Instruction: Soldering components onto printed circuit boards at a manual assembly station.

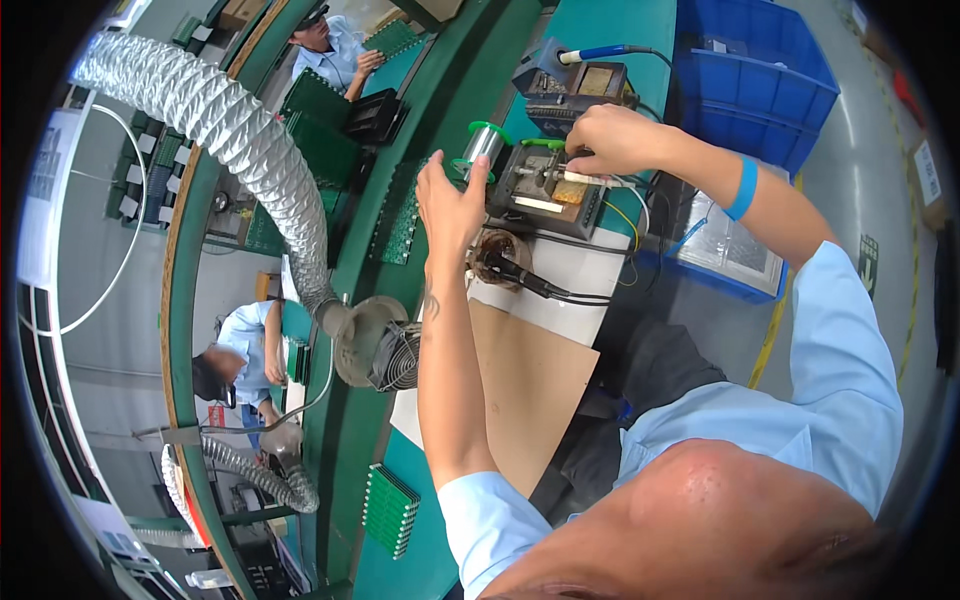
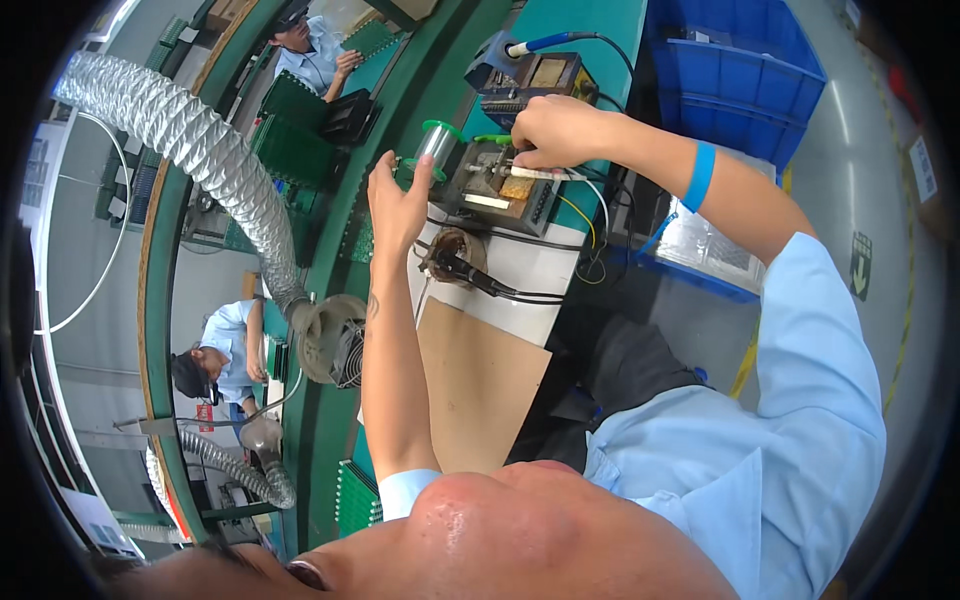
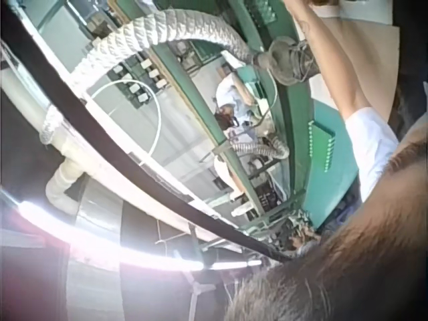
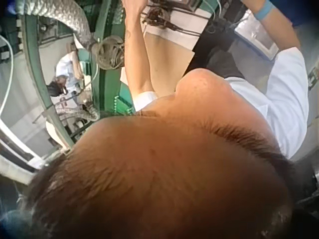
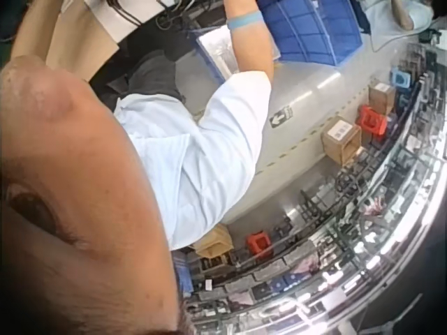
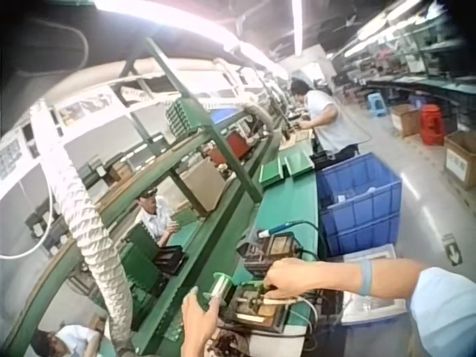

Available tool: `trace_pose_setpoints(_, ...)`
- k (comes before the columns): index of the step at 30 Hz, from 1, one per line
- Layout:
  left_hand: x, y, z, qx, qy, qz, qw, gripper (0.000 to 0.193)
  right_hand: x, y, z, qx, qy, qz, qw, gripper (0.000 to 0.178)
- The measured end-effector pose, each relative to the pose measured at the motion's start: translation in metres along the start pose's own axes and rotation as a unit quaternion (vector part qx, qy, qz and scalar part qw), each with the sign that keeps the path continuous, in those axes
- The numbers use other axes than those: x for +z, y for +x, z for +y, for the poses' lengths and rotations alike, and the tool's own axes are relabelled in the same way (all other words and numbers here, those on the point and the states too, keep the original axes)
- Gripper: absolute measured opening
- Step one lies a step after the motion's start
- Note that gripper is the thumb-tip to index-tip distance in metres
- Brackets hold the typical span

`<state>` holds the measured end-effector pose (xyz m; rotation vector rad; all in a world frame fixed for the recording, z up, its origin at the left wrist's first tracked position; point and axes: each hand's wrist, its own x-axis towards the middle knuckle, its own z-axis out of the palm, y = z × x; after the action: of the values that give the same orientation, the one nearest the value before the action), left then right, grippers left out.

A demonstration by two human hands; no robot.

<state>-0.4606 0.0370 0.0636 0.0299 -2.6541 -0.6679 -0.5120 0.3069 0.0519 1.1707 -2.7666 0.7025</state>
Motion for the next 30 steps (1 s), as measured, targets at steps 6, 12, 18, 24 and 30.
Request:
trace_pose_setpoints(6, 0.014, 0.04, -0.005, -0.053, -0.001, -0.028, 0.998, 0.078, -0.001, 0.005, -0.001, -0.005, -0.007, -0.014, 1.0, 0.022)
trace_pose_setpoints(12, 0.021, 0.057, -0.001, -0.072, 0.017, -0.134, 0.988, 0.068, -0.002, 0.008, 0.0, -0.015, -0.034, -0.016, 0.999, 0.023)
trace_pose_setpoints(18, 0.019, 0.056, -0.001, -0.074, 0.007, -0.164, 0.984, 0.057, -0.004, 0.01, -0.002, -0.035, -0.077, -0.018, 0.996, 0.024)
trace_pose_setpoints(24, 0.019, 0.052, 0.005, -0.088, -0.006, -0.162, 0.983, 0.055, -0.005, 0.009, -0.004, -0.037, -0.091, -0.022, 0.995, 0.024)
trace_pose_setpoints(30, 0.02, 0.053, 0.005, -0.083, -0.003, -0.156, 0.984, 0.053, -0.004, 0.009, -0.001, -0.042, -0.083, -0.013, 0.996, 0.023)
